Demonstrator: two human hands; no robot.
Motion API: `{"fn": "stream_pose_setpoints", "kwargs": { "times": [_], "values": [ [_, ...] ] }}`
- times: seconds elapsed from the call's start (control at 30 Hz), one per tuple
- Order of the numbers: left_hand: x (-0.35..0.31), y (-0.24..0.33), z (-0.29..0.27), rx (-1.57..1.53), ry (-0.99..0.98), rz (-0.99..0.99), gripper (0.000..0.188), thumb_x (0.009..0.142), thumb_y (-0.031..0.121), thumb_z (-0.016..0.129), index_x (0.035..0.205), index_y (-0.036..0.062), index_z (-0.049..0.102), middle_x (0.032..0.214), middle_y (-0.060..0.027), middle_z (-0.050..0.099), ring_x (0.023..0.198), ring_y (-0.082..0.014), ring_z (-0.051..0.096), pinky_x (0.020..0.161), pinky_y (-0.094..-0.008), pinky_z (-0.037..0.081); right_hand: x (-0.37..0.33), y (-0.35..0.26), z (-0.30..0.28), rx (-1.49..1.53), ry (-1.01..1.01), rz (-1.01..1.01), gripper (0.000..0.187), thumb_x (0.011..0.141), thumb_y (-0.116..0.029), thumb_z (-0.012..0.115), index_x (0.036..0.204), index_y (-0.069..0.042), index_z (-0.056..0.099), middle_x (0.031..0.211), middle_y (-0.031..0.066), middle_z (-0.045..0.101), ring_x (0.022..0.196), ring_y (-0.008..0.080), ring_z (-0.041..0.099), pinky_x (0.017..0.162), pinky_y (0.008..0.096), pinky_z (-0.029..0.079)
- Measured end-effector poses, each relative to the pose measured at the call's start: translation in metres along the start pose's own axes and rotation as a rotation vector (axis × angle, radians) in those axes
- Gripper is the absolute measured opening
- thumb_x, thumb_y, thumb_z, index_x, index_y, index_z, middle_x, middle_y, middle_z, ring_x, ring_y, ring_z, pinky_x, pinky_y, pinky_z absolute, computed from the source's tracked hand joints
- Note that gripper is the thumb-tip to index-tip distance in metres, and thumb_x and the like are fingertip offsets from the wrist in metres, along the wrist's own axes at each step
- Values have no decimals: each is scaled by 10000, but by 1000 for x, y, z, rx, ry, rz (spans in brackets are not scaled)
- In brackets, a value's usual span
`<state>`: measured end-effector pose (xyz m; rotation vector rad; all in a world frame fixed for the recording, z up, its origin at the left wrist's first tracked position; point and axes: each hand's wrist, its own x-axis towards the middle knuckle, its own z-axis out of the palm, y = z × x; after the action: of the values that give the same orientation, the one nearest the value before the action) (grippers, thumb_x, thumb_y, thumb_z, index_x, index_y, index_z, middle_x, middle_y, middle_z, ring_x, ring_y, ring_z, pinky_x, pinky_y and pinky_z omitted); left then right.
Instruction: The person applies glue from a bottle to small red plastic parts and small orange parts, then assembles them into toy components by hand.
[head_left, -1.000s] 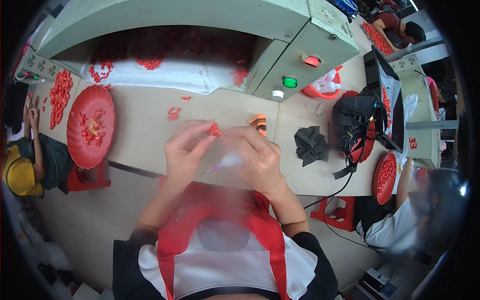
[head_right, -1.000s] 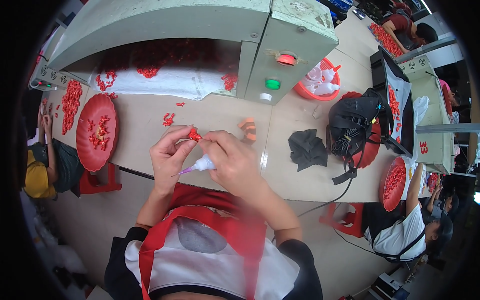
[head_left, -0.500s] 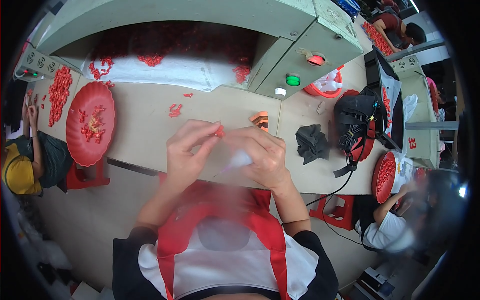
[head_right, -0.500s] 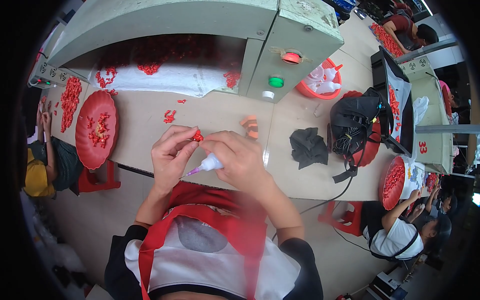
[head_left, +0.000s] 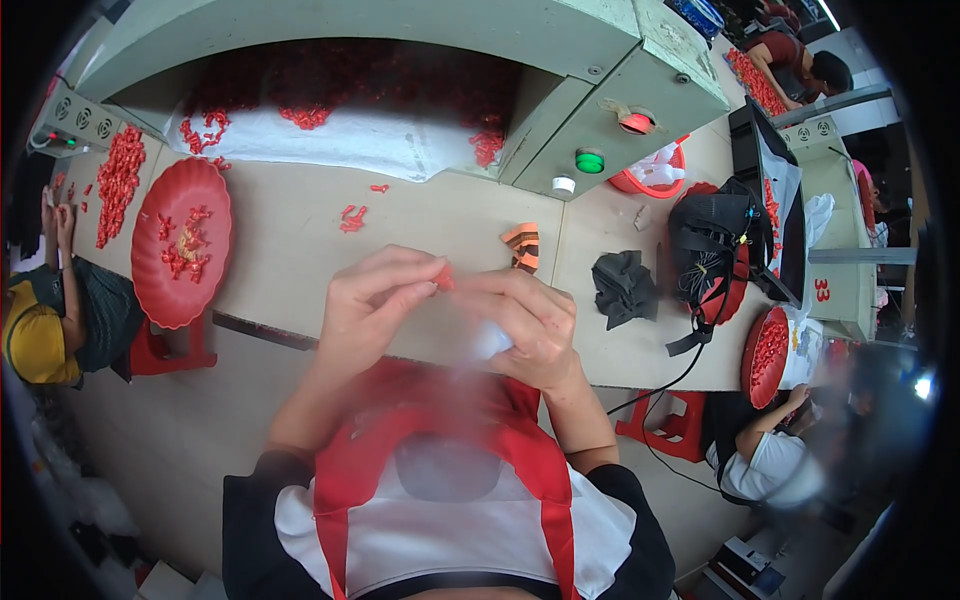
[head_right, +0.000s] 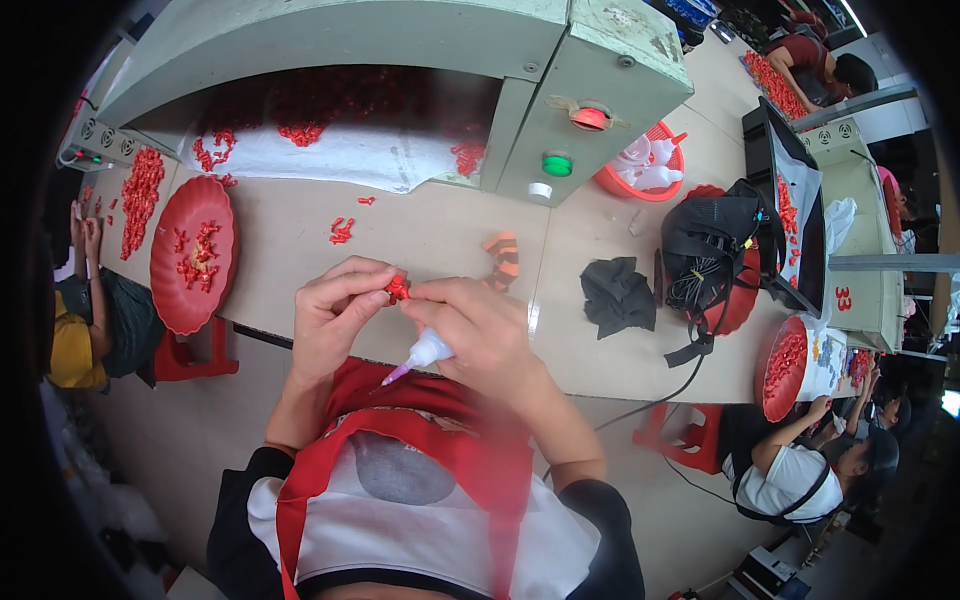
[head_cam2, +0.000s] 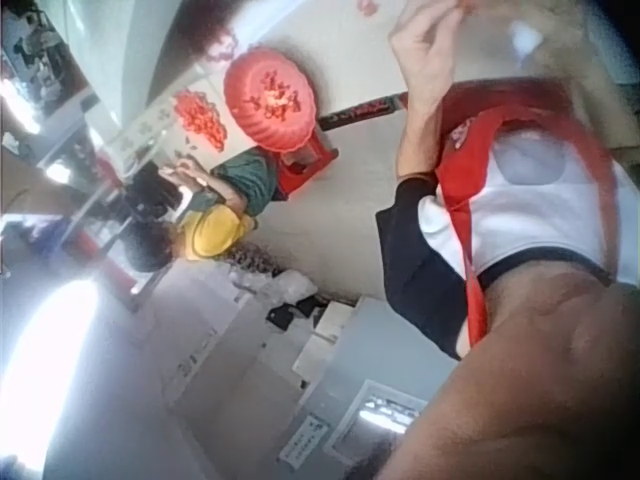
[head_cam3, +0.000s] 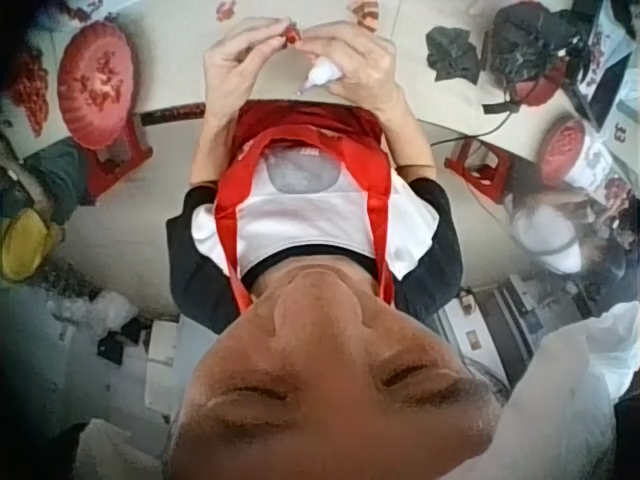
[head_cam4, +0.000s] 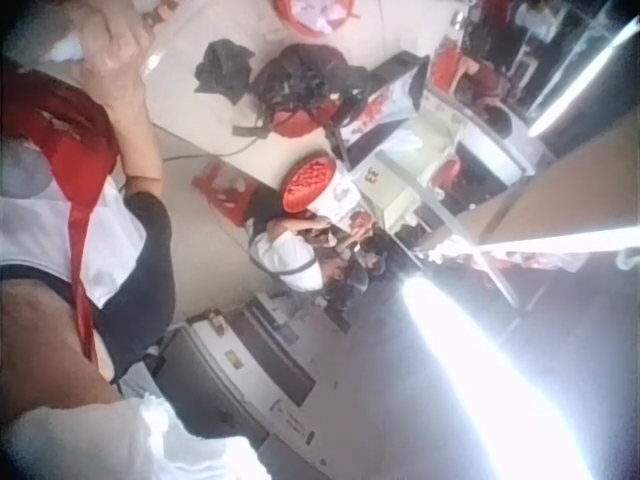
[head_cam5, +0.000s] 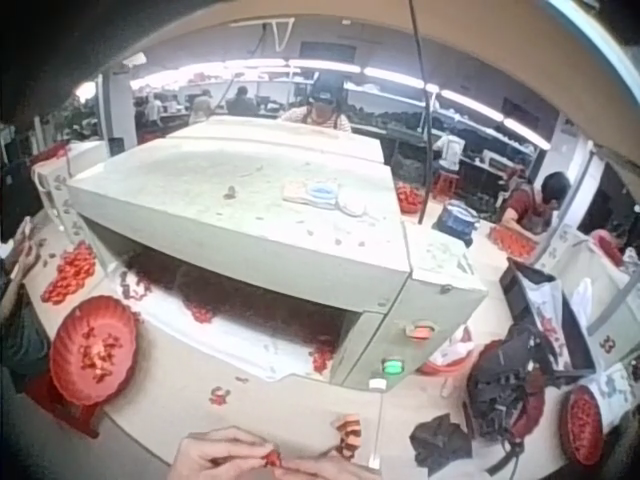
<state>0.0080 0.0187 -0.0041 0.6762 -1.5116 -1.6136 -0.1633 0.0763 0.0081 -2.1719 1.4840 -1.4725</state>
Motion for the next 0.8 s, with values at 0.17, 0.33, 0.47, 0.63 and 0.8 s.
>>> {"fn": "stream_pose_setpoints", "kwargs": {
  "times": [0.17,0.33,0.47,0.63,0.8],
  "values": [
    [0,-4,-14,-209,-53,-186,180,833,-34,551,1002,-37,613,971,-126,602,882,-188,594,747,-283,495,3,-2,-2,138,-104,83,276,567,23,685,828,-58,649,827,50,626,661,173,616,536,270,472],
    [3,-11,-23,-347,-121,-296,185,808,-52,566,988,-22,596,938,-138,601,816,-198,627,671,-281,553,8,-1,-7,344,-123,235,219,591,52,650,793,-32,647,776,60,633,660,174,617,572,255,476],
    [5,-13,-27,-526,-203,-401,202,817,-7,579,1017,-33,571,931,-142,613,792,-220,647,644,-269,558,15,-1,-8,478,-166,390,150,630,62,633,761,-10,648,736,57,637,660,152,606,617,240,467],
    [8,-22,-30,-715,-175,-543,262,835,41,580,1073,-62,543,944,-151,620,785,-244,654,637,-249,556,20,15,-7,479,-294,526,92,684,44,637,766,2,648,741,39,642,656,98,570,617,223,445],
    [9,-32,-34,-879,-247,-637,312,852,112,583,1104,-66,539,969,-107,614,841,-183,635,752,-249,520,29,14,-5,632,-311,749,52,717,13,644,769,12,654,716,23,635,650,67,543,601,213,430]
  ]
}}
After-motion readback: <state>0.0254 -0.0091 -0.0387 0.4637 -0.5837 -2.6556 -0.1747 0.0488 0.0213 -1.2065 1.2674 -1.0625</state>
